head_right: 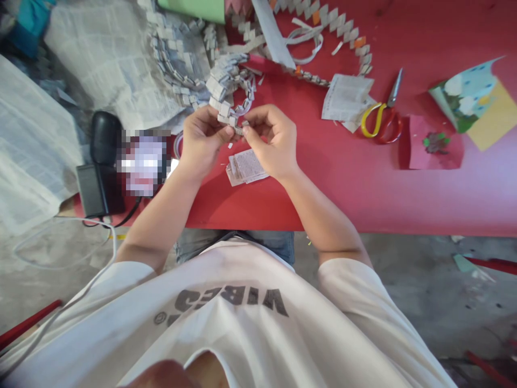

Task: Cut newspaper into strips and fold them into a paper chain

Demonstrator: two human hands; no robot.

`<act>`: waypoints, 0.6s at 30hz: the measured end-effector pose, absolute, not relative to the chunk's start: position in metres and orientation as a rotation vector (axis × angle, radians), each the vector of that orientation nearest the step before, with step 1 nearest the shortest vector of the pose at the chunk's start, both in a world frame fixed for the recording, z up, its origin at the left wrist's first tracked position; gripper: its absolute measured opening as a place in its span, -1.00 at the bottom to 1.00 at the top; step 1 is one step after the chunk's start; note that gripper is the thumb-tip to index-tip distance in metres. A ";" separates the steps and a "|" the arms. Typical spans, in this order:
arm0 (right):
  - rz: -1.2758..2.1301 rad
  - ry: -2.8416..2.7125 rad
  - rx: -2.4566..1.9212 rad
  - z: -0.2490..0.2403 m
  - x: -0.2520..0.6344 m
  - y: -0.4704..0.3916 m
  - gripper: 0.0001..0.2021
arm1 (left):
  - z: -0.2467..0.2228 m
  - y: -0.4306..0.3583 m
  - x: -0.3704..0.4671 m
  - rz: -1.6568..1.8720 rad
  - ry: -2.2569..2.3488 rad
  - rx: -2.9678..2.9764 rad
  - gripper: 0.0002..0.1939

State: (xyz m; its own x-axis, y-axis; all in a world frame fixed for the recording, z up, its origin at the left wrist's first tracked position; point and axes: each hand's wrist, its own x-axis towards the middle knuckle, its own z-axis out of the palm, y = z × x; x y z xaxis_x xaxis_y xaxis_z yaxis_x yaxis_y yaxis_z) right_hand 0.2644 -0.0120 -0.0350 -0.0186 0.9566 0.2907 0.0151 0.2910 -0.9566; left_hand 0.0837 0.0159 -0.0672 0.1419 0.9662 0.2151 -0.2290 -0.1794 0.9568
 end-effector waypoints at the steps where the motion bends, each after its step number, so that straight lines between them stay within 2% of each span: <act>1: 1.012 -1.354 -1.000 -0.035 0.264 -0.012 -0.56 | -0.068 0.016 0.084 1.321 0.825 1.249 -0.52; 7: 1.168 -1.230 -1.017 -0.039 0.260 -0.010 -0.59 | -0.064 0.013 0.083 1.305 0.810 1.193 -0.46; 14: 1.686 -0.792 -0.942 -0.011 0.259 -0.016 -0.66 | -0.054 0.008 0.086 1.322 0.812 1.283 -0.49; 18: 1.829 -0.659 -0.914 0.003 0.257 -0.026 -0.71 | -0.057 0.005 0.086 1.351 0.822 1.358 -0.45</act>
State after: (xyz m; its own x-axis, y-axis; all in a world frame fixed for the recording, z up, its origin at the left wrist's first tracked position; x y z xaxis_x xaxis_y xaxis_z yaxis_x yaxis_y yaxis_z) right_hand 0.2573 -0.0256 0.0034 -0.2660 0.9151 -0.3030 -0.5120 -0.4004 -0.7600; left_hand 0.0862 0.0052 -0.0569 0.1419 0.9477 0.2859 -0.1816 -0.2590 0.9486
